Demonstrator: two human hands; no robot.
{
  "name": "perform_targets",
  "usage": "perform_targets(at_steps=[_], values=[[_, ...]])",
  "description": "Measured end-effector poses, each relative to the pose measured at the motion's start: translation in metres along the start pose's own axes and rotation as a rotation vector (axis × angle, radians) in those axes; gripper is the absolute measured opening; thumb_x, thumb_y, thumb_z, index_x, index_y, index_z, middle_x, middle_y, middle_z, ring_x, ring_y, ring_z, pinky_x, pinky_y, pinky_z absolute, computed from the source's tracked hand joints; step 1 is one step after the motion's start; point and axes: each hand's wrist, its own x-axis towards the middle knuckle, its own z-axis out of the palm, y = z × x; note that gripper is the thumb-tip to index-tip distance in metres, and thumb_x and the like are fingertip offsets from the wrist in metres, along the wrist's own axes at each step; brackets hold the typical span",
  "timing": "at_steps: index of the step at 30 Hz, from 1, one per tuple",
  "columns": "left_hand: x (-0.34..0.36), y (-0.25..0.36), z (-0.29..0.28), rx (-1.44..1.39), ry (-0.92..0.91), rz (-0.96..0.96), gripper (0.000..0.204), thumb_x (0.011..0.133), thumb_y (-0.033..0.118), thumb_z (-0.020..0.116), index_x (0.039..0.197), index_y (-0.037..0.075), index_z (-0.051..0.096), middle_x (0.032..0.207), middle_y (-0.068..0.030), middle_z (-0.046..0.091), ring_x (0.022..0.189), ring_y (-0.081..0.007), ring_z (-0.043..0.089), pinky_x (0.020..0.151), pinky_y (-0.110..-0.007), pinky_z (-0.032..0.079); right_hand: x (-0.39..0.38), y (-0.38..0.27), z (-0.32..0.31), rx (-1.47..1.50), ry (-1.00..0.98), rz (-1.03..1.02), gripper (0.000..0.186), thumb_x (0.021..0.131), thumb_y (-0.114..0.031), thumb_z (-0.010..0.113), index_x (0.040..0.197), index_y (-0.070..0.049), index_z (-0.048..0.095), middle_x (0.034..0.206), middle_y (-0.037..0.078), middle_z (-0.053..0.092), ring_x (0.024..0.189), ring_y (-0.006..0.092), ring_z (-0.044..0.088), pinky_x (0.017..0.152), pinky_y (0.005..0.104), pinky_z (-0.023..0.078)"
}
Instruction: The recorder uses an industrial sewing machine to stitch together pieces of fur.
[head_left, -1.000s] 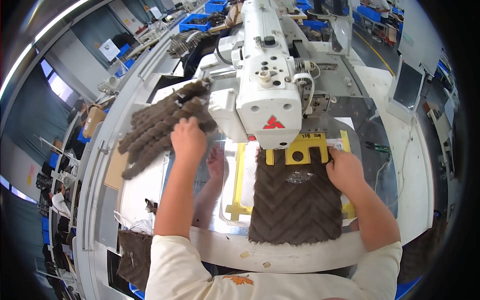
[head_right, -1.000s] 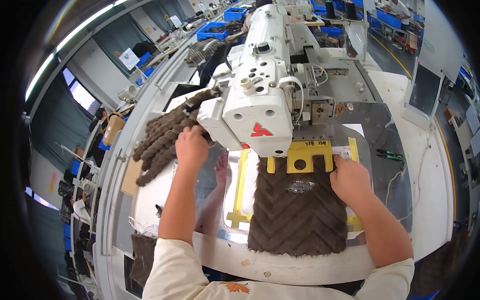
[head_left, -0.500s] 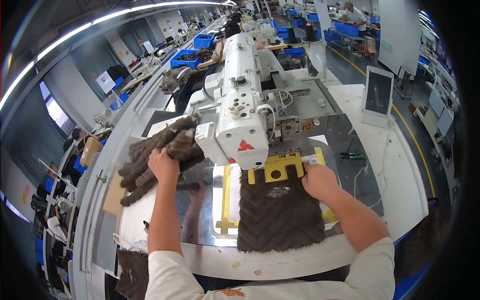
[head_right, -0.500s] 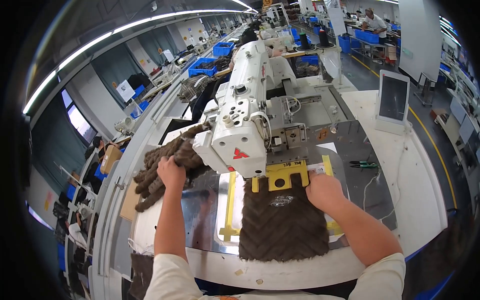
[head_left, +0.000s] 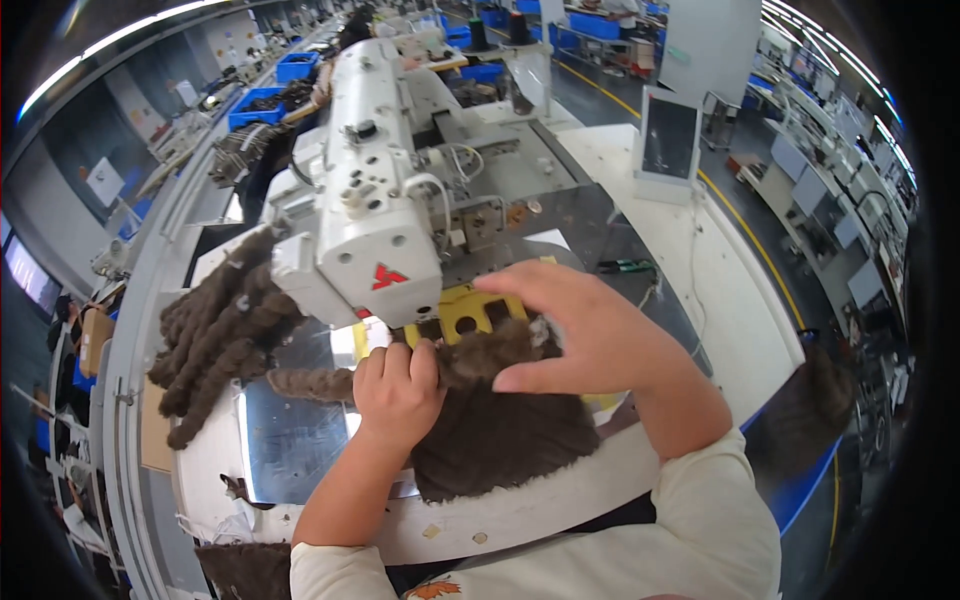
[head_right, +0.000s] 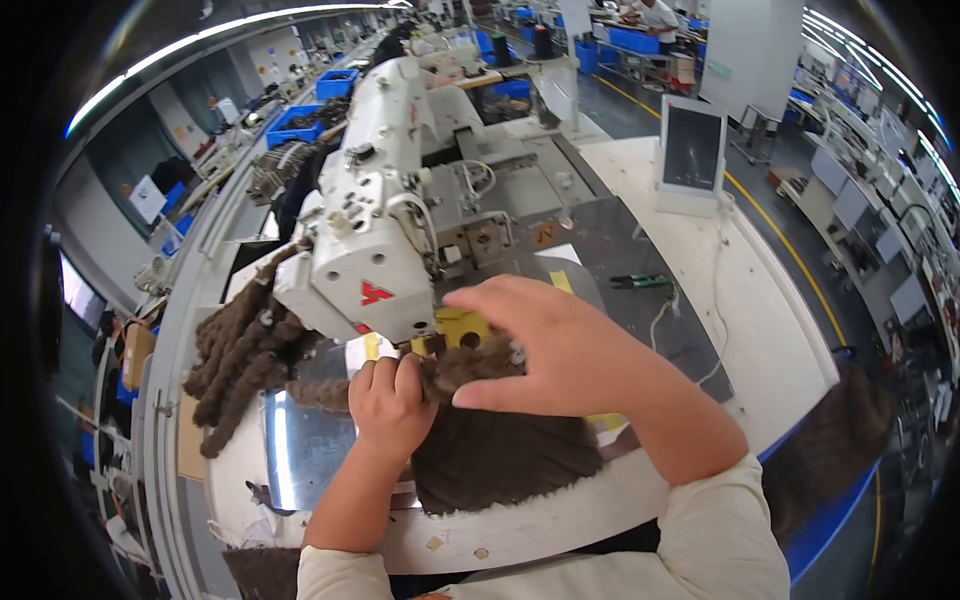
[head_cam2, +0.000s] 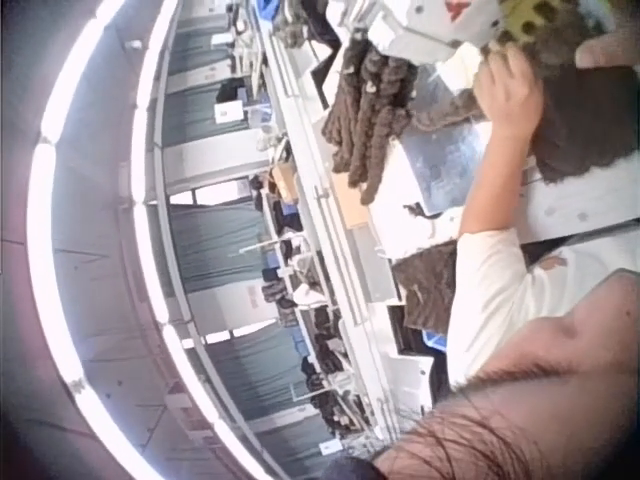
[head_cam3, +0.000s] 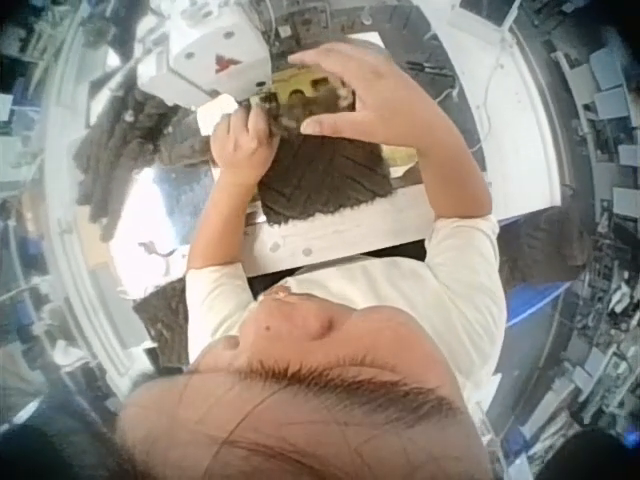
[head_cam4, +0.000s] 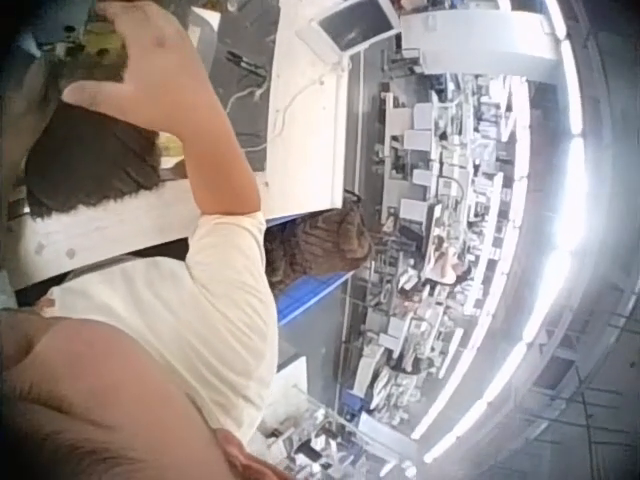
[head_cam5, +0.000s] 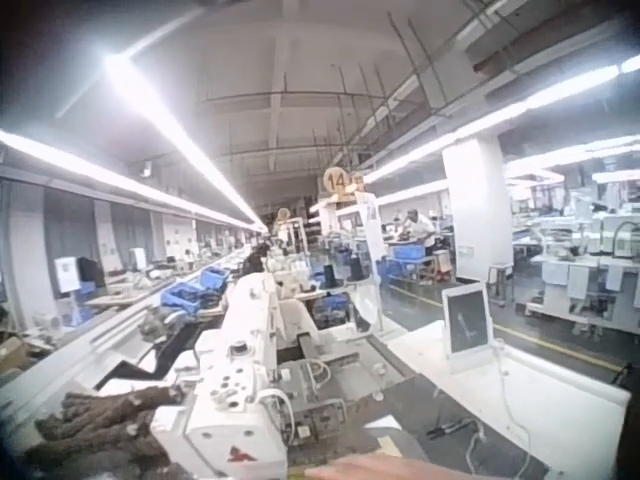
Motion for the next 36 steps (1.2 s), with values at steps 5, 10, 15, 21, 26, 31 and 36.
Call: perform_targets(at_steps=[5,10,15,21,26,31,36], values=[[-0.009,0.001,0.021,-0.112,-0.150,0.075,0.027,0.072,0.011,0.072,0.099,0.006,0.066,0.080,-0.0064,0.056,0.072,-0.0268,0.057,0.065,-0.041,0.044,-0.009,0.022,0.046,-0.370,-0.389,0.145,0.038,0.089,-0.034,0.075,0.113,-0.006,0.067,0.101,0.017,0.070,0.098,0.0348,0.069,0.083,0.0444,0.054],[-0.016,-0.024,0.026,-0.130,-0.421,-0.073,0.029,0.070,0.013,0.075,0.096,0.007,0.062,0.083,-0.0093,0.061,0.078,-0.0306,0.063,0.070,-0.044,0.049,-0.017,0.046,-0.001,-0.592,-0.269,0.326,0.008,0.075,-0.010,0.070,0.081,-0.006,0.066,0.080,0.015,0.066,0.083,0.0385,0.067,0.074,0.0474,0.053],[-0.016,-0.033,0.027,-0.205,-0.502,-0.195,0.038,0.061,0.011,0.082,0.091,0.008,0.058,0.083,-0.0108,0.062,0.080,-0.0331,0.065,0.071,-0.045,0.051,-0.035,0.050,-0.034,-1.019,-0.129,0.622,0.011,0.069,-0.005,0.068,0.080,-0.009,0.071,0.080,0.011,0.069,0.088,0.0354,0.067,0.083,0.0480,0.048],[-0.012,-0.003,0.022,-0.360,-0.512,-0.049,0.040,0.060,0.014,0.084,0.090,0.009,0.059,0.083,-0.0094,0.061,0.076,-0.0304,0.064,0.068,-0.042,0.051,-0.021,0.039,0.056,-0.305,-0.434,0.113,0.039,0.076,-0.020,0.080,0.107,-0.004,0.062,0.095,0.013,0.068,0.094,0.0347,0.067,0.084,0.0456,0.051],[-0.014,-0.015,0.026,-0.777,-0.558,-0.233,0.051,0.065,0.020,0.092,0.108,0.005,0.068,0.095,-0.0115,0.068,0.082,-0.0323,0.068,0.073,-0.038,0.055,-0.018,0.039,0.071,-0.350,-0.493,0.183,0.019,0.085,-0.010,0.066,0.101,-0.002,0.059,0.090,0.014,0.067,0.087,0.0365,0.068,0.075,0.0464,0.052],[-0.015,-0.031,0.018,-1.487,-0.385,-0.867,0.054,0.071,0.020,0.098,0.113,-0.002,0.071,0.102,-0.0037,0.070,0.092,-0.0140,0.067,0.079,-0.033,0.054,-0.014,0.044,0.056,-0.263,-0.385,0.228,0.018,0.085,-0.006,0.066,0.100,0.001,0.058,0.089,0.017,0.066,0.085,0.0399,0.067,0.071,0.0484,0.053],[-0.025,-0.034,0.024,-1.460,-0.222,-0.655,0.048,0.067,0.019,0.099,0.103,-0.001,0.074,0.096,-0.0060,0.070,0.085,-0.0144,0.065,0.075,-0.029,0.052,-0.014,0.043,0.066,-0.126,-0.396,0.203,0.025,0.086,-0.009,0.068,0.108,-0.001,0.059,0.098,0.018,0.067,0.094,0.0411,0.066,0.079,0.0502,0.052]])
